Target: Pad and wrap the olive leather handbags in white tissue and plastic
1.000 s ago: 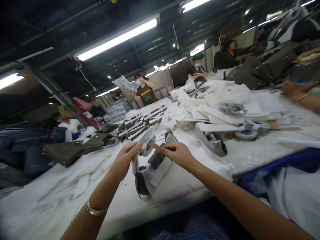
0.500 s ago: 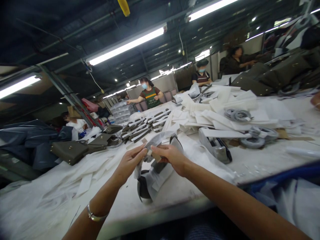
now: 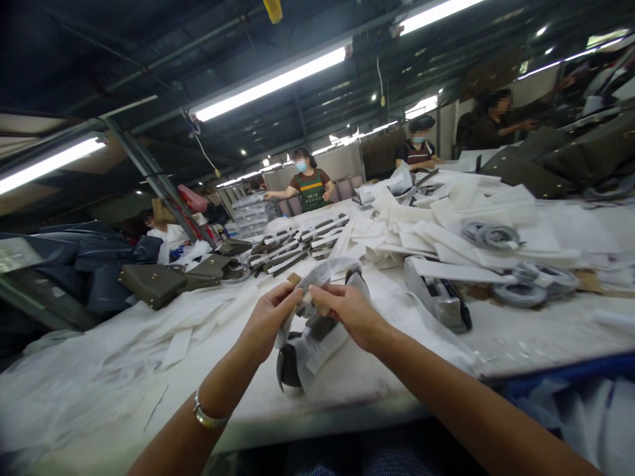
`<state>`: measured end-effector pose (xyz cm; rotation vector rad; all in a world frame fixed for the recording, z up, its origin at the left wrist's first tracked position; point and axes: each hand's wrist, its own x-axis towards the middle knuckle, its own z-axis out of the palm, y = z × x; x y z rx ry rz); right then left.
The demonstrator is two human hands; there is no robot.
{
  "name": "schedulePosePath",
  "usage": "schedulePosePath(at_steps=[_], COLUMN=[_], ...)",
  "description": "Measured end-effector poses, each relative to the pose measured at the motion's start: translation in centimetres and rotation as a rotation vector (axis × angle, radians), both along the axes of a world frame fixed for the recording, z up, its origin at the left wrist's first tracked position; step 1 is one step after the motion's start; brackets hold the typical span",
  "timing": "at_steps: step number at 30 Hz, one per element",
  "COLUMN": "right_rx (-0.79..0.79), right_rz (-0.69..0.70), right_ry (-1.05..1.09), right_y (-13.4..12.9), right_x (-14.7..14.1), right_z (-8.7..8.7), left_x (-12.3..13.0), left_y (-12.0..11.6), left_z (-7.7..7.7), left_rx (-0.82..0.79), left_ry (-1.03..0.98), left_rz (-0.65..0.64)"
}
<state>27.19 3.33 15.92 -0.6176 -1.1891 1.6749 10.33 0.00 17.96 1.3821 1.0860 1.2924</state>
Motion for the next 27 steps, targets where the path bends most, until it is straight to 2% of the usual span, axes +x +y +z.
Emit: schedulePosePath(at_steps=[4,9,14,18,22,25,27], right_rx=[-0.198,-0.076,-0.015,-0.008,0.069,0.105,0.105], right_rz=[0.114,0.103,-0.045,-0.237,-0.380,-0.437,-0.427], right_ry=[0.255,0.246,0.234,0.234,0.130,0.085,0.083], right_y=[-0.4,-1.3,-2.2,-2.4,-2.2,-2.1,-2.1], right_x=[0.6,0.1,-1.5,-2.6,-3.4,-3.5,-3.4], right_z=[-1.1,-2.3,-2.1,-2.7,-3.2,-3.3,-3.3], left_x=[0.2,0.6,1.1,1.6,2.5,3.1,3.3], left_y=[-0.3,-0.5,-0.8,-0.9,-0.9,-0.9,-0.9], left_z=[-0.1,-0.2,-0.8,-1.7,-2.2,-2.6,-2.9], left_rx=[0.009,0.048,0.135,0.260,0.438,0.533,0.568], left_ry=[0.004,0.023,0.080,0.199,0.332,0.413,0.451], left_rz=[0.066,0.144,0.154,0.236,0.365,0.438,0.462])
